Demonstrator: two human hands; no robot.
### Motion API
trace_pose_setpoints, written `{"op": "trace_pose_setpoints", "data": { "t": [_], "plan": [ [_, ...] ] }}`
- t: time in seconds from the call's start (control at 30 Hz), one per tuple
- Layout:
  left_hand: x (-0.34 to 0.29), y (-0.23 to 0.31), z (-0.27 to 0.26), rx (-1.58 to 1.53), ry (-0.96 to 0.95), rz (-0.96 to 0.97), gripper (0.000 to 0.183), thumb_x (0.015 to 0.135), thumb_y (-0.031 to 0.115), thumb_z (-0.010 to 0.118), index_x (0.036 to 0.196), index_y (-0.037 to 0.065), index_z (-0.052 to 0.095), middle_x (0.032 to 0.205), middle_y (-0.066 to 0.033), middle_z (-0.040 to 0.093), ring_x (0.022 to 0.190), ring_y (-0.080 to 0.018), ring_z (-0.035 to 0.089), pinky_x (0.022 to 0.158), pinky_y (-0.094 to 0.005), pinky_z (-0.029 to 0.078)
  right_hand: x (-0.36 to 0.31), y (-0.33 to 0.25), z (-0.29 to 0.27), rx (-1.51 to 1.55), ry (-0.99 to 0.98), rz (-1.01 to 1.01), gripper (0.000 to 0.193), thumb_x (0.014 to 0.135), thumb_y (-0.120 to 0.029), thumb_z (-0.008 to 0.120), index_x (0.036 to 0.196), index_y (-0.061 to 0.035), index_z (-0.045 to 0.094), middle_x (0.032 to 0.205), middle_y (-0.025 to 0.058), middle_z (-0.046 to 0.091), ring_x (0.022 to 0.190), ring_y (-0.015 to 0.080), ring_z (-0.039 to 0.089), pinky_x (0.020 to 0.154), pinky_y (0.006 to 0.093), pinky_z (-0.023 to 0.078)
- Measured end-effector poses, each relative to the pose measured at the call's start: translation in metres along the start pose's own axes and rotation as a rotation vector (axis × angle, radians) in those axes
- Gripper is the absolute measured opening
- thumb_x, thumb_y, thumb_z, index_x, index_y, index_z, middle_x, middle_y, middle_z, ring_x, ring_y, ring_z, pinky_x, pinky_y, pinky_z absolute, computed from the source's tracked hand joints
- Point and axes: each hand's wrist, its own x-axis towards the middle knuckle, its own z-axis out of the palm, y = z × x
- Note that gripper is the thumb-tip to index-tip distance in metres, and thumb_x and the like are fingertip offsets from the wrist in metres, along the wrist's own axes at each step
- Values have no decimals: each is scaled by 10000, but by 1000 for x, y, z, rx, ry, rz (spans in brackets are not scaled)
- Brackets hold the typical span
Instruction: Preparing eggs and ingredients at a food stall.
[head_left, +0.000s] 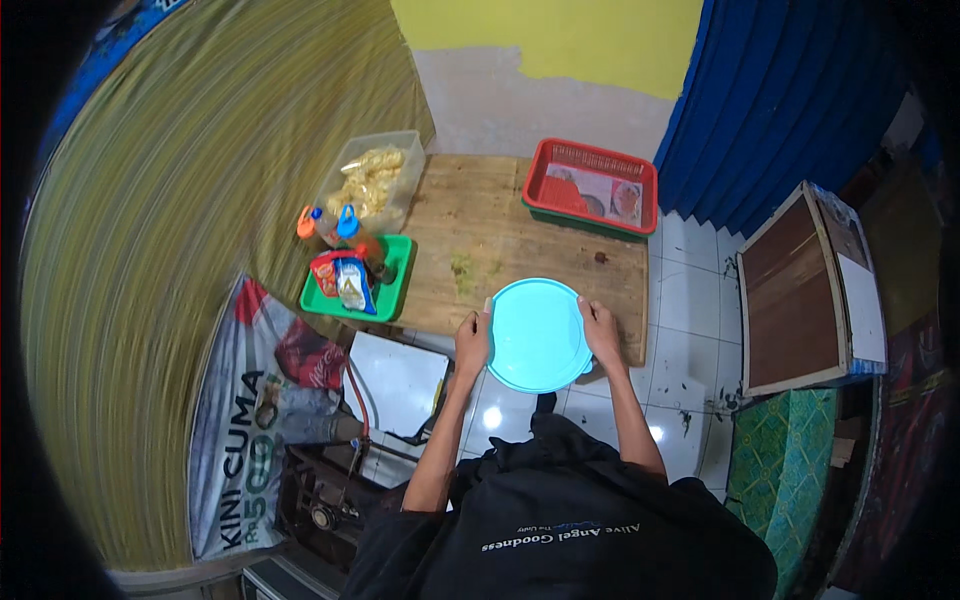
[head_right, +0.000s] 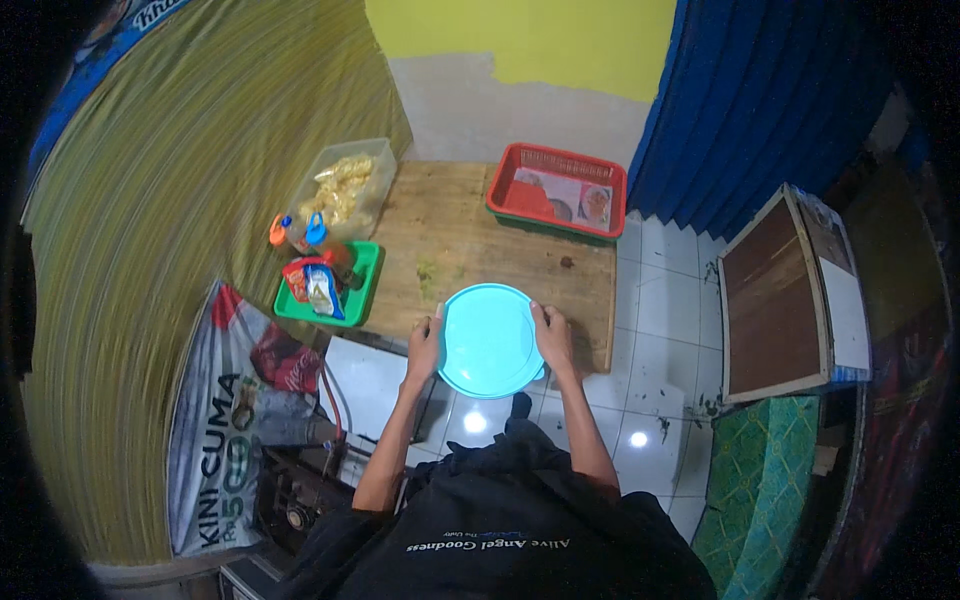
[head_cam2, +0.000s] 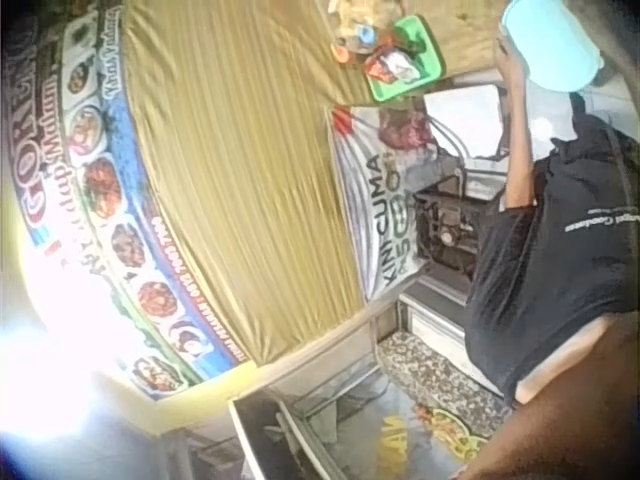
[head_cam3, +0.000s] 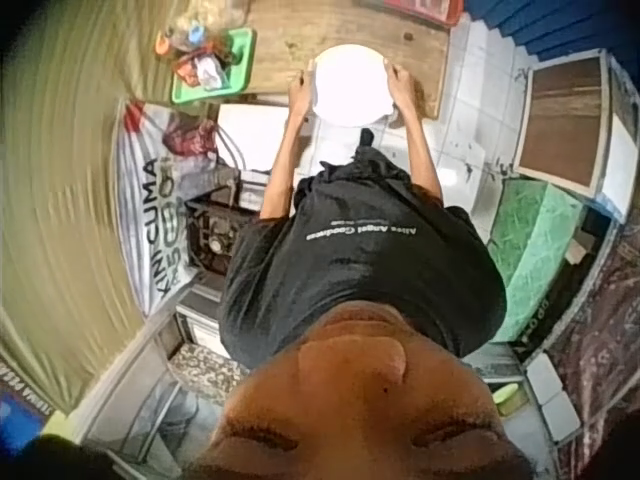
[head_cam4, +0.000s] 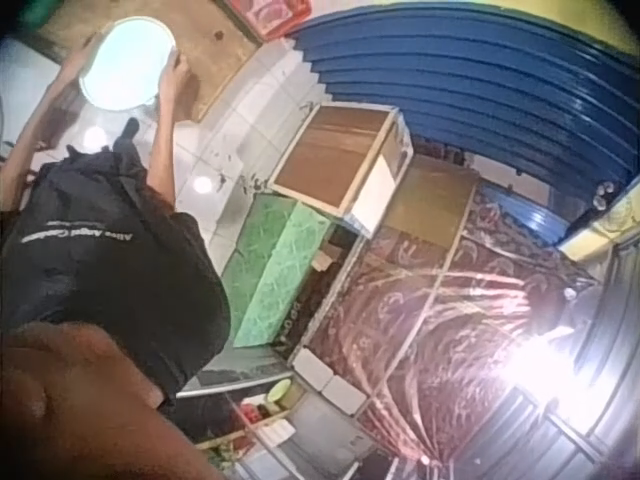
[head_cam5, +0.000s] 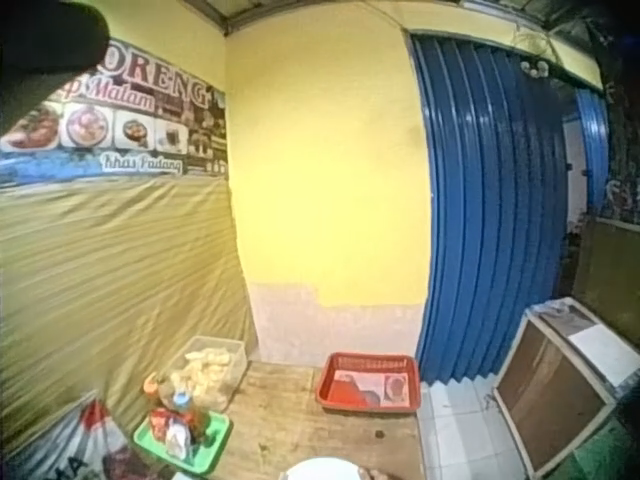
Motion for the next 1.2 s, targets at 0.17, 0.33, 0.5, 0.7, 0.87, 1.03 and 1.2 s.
{"op": "trace_pose_setpoints", "data": {
  "t": [0.17, 0.33, 0.5, 0.7, 0.87, 1.03, 1.2],
  "plan": [
    [50, 10, 7, 5, 2, -33, 443, 914, 347, 517, 674, -18, 441, 587, -65, 422, 594, -120, 381, 533, -314, 355, 57, -7, 13, 56, -60, 4, 492, 911, -439, 481, 882, 44, 574, 753, 160, 602, 731, 207, 564, 698, 340, 440],
    [91, -2, -5, -35, 22, -99, 371, 897, 320, 562, 728, -1, 488, 659, -53, 506, 616, -115, 451, 557, -288, 395, 99, -9, 36, 73, -189, -27, 423, 914, -385, 510, 911, 32, 576, 788, 119, 606, 766, 163, 560, 705, 306, 441],
    [133, -19, -11, -89, 12, -52, 348, 871, 306, 616, 952, -32, 605, 800, -73, 585, 684, -128, 547, 598, -272, 445, 141, 6, 69, 229, -187, -33, 317, 876, -221, 587, 1046, 45, 561, 919, 123, 628, 847, 177, 578, 749, 299, 456],
    [189, -32, -19, -100, -100, -55, 372, 867, 217, 618, 1125, -50, 590, 879, -97, 620, 758, -140, 607, 641, -269, 503, 171, -9, 99, 185, -224, -13, 467, 780, -46, 624, 1222, 39, 497, 1068, 186, 605, 980, 240, 590, 839, 326, 473],
    [244, -81, -29, -113, -69, -39, 381, 868, 212, 614, 1139, -54, 584, 948, -152, 645, 812, -166, 631, 676, -278, 515, 195, -20, 138, 208, -285, -23, 502, 732, 47, 600, 1223, 40, 493, 1107, 170, 594, 1015, 253, 591, 846, 337, 491],
    [258, -47, -22, -19, -56, -52, 315, 854, 195, 603, 1048, -52, 624, 891, -170, 655, 806, -214, 644, 715, -324, 494, 216, 7, 160, 212, -185, -22, 485, 709, 0, 610, 1185, 38, 527, 1100, 180, 608, 960, 261, 623, 813, 342, 504],
    [260, -36, -37, -73, -51, -97, 317, 864, 212, 593, 1060, -36, 625, 893, -153, 657, 814, -197, 638, 738, -315, 488, 223, -10, 167, 118, -161, -69, 517, 736, -90, 629, 1215, 47, 490, 1175, 228, 535, 1017, 303, 583, 873, 375, 469]
  ]
}}
